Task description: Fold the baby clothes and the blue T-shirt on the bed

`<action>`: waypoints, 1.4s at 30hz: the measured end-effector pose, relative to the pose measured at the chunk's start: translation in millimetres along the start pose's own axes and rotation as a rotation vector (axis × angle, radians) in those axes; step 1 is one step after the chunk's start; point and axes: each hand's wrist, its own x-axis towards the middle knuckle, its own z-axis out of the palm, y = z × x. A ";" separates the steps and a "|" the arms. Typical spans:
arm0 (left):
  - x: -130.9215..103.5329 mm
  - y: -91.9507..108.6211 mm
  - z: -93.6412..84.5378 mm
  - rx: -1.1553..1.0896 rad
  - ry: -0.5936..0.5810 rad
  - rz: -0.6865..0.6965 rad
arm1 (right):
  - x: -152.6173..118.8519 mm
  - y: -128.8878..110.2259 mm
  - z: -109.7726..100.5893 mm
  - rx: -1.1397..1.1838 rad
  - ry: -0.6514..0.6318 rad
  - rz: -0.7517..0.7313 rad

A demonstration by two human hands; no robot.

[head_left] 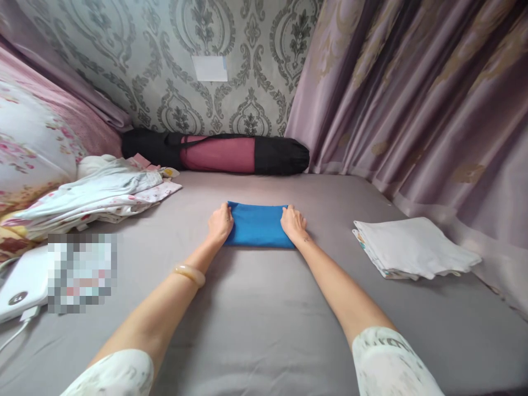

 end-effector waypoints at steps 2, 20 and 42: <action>1.7 0.0 2.9 0.033 0.001 0.003 | 2.7 -0.9 3.5 -0.019 0.007 -0.006; 5.7 -1.8 10.3 0.085 0.035 -0.090 | 12.1 -0.7 17.9 -0.009 0.066 0.086; -22.6 30.9 27.3 0.200 -0.029 0.390 | -24.3 -32.7 30.2 -0.092 -0.055 -0.503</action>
